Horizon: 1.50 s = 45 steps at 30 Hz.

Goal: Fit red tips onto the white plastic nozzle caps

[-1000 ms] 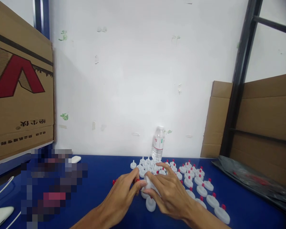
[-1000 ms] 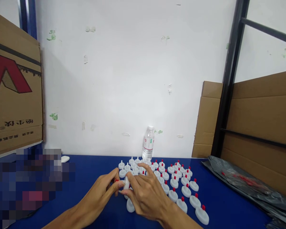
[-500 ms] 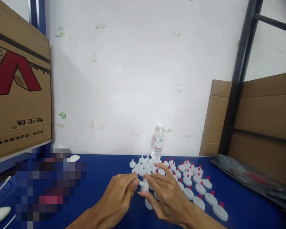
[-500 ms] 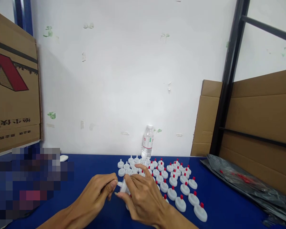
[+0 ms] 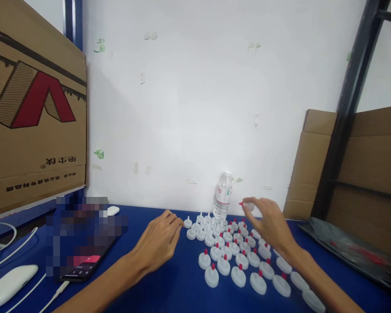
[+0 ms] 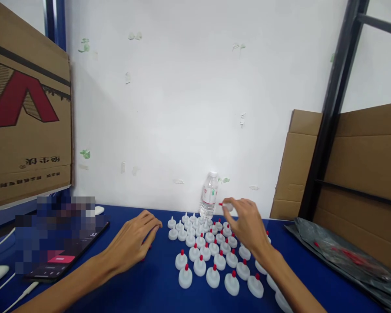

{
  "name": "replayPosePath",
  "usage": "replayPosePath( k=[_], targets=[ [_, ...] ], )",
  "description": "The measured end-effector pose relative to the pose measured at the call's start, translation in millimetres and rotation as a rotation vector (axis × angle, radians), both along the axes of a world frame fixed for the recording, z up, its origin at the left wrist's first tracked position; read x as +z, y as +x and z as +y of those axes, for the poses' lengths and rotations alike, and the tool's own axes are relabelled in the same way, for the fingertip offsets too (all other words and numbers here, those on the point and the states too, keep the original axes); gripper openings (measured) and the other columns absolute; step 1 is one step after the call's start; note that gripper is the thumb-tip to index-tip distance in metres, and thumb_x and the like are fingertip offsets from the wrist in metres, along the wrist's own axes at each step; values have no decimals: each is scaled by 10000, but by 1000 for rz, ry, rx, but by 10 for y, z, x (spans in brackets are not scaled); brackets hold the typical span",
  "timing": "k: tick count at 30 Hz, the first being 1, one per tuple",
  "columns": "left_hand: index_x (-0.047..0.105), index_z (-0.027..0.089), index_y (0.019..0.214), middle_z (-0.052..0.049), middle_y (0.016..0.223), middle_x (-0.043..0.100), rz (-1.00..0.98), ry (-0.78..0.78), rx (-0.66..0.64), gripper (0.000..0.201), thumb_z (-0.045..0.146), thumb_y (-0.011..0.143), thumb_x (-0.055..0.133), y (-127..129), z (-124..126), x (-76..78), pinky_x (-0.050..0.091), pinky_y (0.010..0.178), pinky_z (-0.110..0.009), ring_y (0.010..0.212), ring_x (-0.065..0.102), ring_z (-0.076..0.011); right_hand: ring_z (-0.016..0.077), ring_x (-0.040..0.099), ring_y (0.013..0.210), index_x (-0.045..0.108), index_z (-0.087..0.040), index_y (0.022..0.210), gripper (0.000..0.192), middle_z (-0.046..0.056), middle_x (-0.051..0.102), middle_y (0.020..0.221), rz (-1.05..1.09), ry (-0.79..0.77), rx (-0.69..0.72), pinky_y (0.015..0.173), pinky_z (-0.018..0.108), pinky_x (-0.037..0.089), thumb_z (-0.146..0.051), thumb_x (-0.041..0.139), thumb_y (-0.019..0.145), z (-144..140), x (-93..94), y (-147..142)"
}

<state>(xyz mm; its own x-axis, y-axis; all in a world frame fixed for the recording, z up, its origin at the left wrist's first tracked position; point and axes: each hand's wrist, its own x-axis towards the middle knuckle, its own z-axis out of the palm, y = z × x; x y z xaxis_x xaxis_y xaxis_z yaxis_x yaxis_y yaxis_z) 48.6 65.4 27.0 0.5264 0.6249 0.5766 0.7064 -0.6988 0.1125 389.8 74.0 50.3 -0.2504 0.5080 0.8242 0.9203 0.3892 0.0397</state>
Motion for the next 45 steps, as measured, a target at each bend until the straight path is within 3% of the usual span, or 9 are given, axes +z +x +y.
replayPosePath(
  k=[3, 7, 11, 15, 22, 27, 32, 37, 45],
  targets=[
    [673, 182, 984, -80, 990, 675, 14, -7, 17, 290, 174, 1012, 384, -60, 77, -24, 461, 887, -413, 996, 567, -255, 301, 638, 1114, 691, -197, 982, 338, 121, 710, 1174, 80, -57, -221, 968, 410, 455, -483, 518, 935, 202, 6, 466],
    [665, 201, 1167, -88, 1167, 662, 3, -57, 30, 290, 241, 1025, 416, -87, 108, -99, 467, 984, -462, 1153, 548, -272, 299, 690, 935, 711, -208, 956, 302, 107, 740, 995, 138, -244, -475, 784, 376, 478, -418, 499, 910, 333, -45, 930],
    [413, 279, 1502, -73, 1556, 435, 107, -185, 13, 455, 362, 1060, 352, -67, 126, -207, 329, 1142, -591, 1444, 333, -325, 309, 713, 869, 692, -230, 1042, 280, 90, 763, 951, 176, -365, -615, 650, 341, 422, -363, 495, 893, 349, -116, 1189],
    [181, 302, 1593, -26, 1656, 256, 231, -280, -76, 529, 362, 1078, 285, -5, 136, -283, 260, 1179, -599, 1518, 198, -318, 315, 724, 889, 712, -235, 979, 220, 85, 778, 951, 175, -506, -688, 630, 328, 414, -327, 568, 840, 381, -209, 1348],
    [486, 234, 1428, -65, 1401, 598, 133, -122, -134, 422, 143, 1041, 347, 55, 131, -261, 385, 1071, -444, 1317, 474, -259, 337, 709, 955, 735, -205, 1002, 209, 144, 754, 962, 186, -708, -777, 686, 356, 484, -327, 648, 855, 431, -409, 1606],
    [644, 258, 1237, -23, 1133, 720, 82, -62, -171, 282, 164, 1037, 468, 86, 187, -268, 406, 901, -383, 1062, 567, -229, 212, 667, 984, 644, -175, 1159, 275, 72, 674, 1139, 210, -888, -734, 842, 401, 560, -366, 633, 961, 481, -503, 1652],
    [717, 253, 1070, -26, 1035, 705, 53, -33, -148, 199, 171, 1004, 548, 84, 256, -333, 382, 818, -359, 972, 553, -221, 196, 673, 946, 642, -180, 1160, 270, 66, 670, 1148, 244, -876, -664, 817, 381, 576, -377, 609, 979, 466, -417, 1552],
    [712, 242, 942, 1, 942, 705, -5, -80, -127, 178, 214, 1013, 551, 89, 187, -197, 390, 809, -356, 900, 570, -206, 352, 713, 909, 707, -156, 966, 354, 158, 746, 930, 256, -509, -604, 773, 465, 529, -383, 437, 1008, 322, -123, 1226],
    [721, 269, 962, 10, 973, 754, -384, -101, -198, 147, 325, 992, 589, 153, -54, -81, 491, 848, -314, 938, 657, -195, 275, 572, 1252, 604, -253, 1266, 378, 77, 687, 1272, -16, -221, 118, 1130, 508, 327, -480, 435, 1014, -270, 90, -239]
  ],
)
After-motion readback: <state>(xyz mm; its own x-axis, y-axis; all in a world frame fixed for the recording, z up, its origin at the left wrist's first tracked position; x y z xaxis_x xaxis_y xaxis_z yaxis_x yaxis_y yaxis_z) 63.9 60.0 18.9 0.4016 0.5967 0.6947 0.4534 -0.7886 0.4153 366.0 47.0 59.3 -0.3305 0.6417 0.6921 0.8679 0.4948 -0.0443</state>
